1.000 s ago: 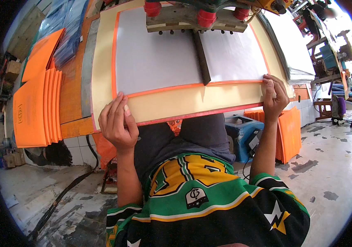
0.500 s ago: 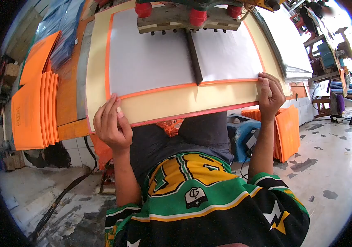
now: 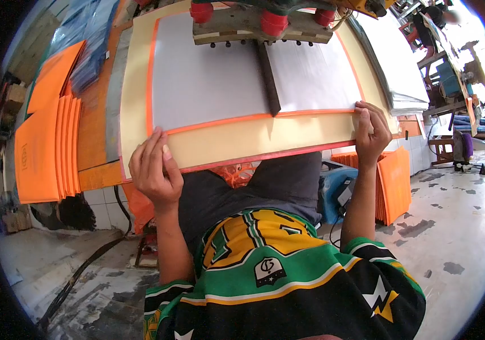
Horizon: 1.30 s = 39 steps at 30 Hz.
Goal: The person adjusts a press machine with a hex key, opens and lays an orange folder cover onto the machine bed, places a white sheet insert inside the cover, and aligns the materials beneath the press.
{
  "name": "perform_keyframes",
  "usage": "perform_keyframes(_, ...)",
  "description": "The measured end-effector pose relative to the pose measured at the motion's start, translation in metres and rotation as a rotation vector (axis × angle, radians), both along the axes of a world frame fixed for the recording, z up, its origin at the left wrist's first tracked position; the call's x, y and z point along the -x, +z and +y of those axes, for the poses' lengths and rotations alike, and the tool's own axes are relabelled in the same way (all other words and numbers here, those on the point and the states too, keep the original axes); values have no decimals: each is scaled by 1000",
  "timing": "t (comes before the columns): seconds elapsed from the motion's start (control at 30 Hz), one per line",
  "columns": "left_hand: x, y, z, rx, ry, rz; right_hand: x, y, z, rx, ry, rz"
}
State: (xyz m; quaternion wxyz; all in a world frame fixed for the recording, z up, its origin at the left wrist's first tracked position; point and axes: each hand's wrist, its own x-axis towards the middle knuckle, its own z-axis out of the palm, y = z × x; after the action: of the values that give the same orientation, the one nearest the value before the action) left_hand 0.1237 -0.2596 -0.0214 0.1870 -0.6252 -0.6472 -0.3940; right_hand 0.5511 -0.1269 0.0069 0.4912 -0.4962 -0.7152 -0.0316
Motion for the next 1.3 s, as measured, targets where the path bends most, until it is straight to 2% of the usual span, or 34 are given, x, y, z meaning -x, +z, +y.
perform_keyframes(0.17,-2,5,-3,51,-11,-14,-3,-2,0,1,2,3)
perform_keyframes(0.37,-31,37,1,169,-71,-101,23,11,-10,14,92,-177)
perform_keyframes(0.43,-44,42,12,174,-268,-106,47,16,-18,47,188,-189)
perform_keyframes(0.63,-74,38,51,257,-487,-15,98,13,-18,121,366,-251)
perform_keyframes(0.73,-84,38,52,343,-471,112,97,14,-18,165,397,-286)
perform_keyframes(0.83,-84,35,50,406,-501,133,93,18,-18,185,448,-326)
perform_keyframes(1.03,-85,38,52,411,-466,176,96,18,-18,189,423,-417)
perform_keyframes(1.3,-84,38,50,447,-451,217,96,20,-18,209,439,-407)
